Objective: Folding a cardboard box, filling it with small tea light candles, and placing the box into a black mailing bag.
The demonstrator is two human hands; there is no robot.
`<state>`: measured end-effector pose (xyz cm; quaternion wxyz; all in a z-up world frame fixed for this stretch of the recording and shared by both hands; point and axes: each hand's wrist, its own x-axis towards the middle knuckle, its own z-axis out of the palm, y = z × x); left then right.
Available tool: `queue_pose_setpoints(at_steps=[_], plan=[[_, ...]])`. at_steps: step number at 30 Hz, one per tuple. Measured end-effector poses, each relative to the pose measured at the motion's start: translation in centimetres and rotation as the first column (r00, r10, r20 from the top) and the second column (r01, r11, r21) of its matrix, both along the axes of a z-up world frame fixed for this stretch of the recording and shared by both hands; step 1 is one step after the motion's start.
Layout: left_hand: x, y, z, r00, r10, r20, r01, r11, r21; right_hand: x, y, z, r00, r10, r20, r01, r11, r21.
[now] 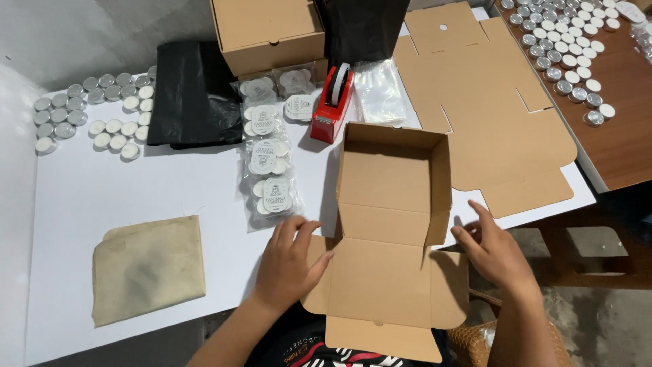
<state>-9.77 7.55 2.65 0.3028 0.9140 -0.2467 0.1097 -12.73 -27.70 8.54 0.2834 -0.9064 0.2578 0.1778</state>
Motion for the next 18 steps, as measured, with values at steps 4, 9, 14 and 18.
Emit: queue_pose_setpoints(at_steps=[4, 9, 14, 18], plan=[[-4.5, 2.0, -4.3, 0.952, 0.170, -0.256, -0.163, 0.985, 0.049, -2.8, 0.6, -2.8, 0.996, -0.085, -0.025, 0.087, 0.989, 0.117], [-6.3, 1.2, -3.8, 0.747, 0.008, -0.664, -0.244, 0.933, -0.263, -5.0, -1.0, -8.8, 0.971, -0.176, 0.162, 0.104, 0.921, 0.374], [-4.3, 1.6, -1.5, 0.783, 0.003, -0.622, -0.289, 0.887, -0.360, -5.9, -1.8, -9.6, 0.995, -0.082, 0.062, 0.040, 0.864, 0.501], [-1.8, 3.5, 5.1, 0.519, -0.130, -0.845, -0.508, 0.748, -0.427, -7.3, -1.7, -12.8, 0.997, 0.056, 0.060, -0.079, 0.460, 0.884]])
